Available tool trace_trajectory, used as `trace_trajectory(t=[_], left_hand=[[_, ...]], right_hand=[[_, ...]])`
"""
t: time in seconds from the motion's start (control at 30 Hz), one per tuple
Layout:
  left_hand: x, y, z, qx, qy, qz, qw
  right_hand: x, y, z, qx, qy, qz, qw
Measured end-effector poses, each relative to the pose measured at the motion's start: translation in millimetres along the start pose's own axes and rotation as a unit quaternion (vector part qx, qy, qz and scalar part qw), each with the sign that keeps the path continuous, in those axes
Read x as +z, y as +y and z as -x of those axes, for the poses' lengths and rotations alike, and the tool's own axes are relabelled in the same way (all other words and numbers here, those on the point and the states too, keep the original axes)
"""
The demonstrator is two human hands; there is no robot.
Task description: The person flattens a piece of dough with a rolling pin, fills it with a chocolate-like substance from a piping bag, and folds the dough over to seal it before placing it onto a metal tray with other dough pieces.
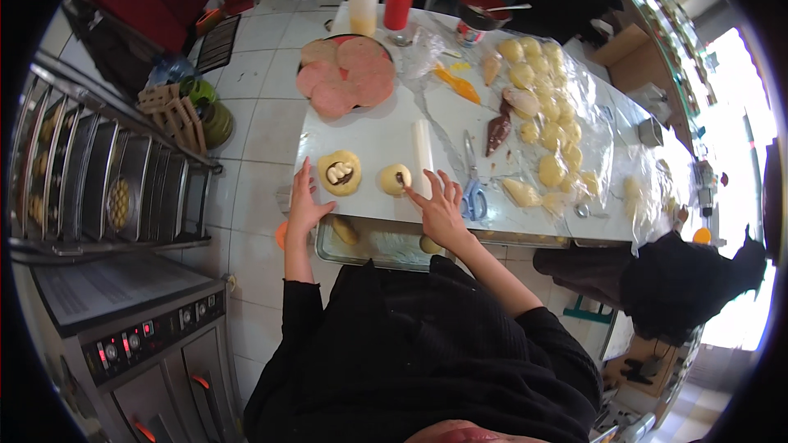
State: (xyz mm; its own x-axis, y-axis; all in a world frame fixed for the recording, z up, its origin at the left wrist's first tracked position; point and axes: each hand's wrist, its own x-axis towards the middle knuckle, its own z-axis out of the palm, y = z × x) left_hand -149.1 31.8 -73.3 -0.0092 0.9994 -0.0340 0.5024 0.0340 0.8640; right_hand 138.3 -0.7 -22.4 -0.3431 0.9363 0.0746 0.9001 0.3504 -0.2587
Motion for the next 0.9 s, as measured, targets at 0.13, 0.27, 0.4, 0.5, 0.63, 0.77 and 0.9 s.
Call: trace_trajectory(t=[0.13, 0.27, 0.4, 0.5, 0.63, 0.77, 0.9], left_hand=[[1.0, -0.3, 2.5, 0.003, -0.002, -0.035, 0.999], [2.5, 2.8, 4.3, 0.009, -0.007, -0.058, 0.998], [4.4, 8.8, 4.5, 0.004, -0.011, -0.049, 0.999], [4.6, 11.0, 3.8, -0.004, -0.012, -0.036, 0.999], [7.0, 13.8, 4.6, -0.005, -0.018, -0.049, 0.999], [6.3, 8.6, 7.3, -0.011, -0.006, -0.050, 0.999], [4.8, 3.4, 6.1, 0.008, 0.002, -0.104, 0.995]], right_hand=[[-24.8, 29.8, -0.2, 0.076, -0.006, -0.007, 0.997], [-49.8, 104.1, 3.0, 0.224, 0.028, 0.030, 0.974], [-34.8, 138.7, 14.3, 0.323, 0.018, 0.036, 0.946], [-23.0, 146.8, 9.4, 0.300, 0.026, 0.058, 0.952], [-7.4, 147.8, 14.0, 0.264, 0.036, 0.111, 0.958], [-24.2, 133.0, 12.1, 0.266, -0.027, 0.092, 0.959], [-61.6, 109.2, 0.7, 0.261, -0.031, 0.061, 0.963]])
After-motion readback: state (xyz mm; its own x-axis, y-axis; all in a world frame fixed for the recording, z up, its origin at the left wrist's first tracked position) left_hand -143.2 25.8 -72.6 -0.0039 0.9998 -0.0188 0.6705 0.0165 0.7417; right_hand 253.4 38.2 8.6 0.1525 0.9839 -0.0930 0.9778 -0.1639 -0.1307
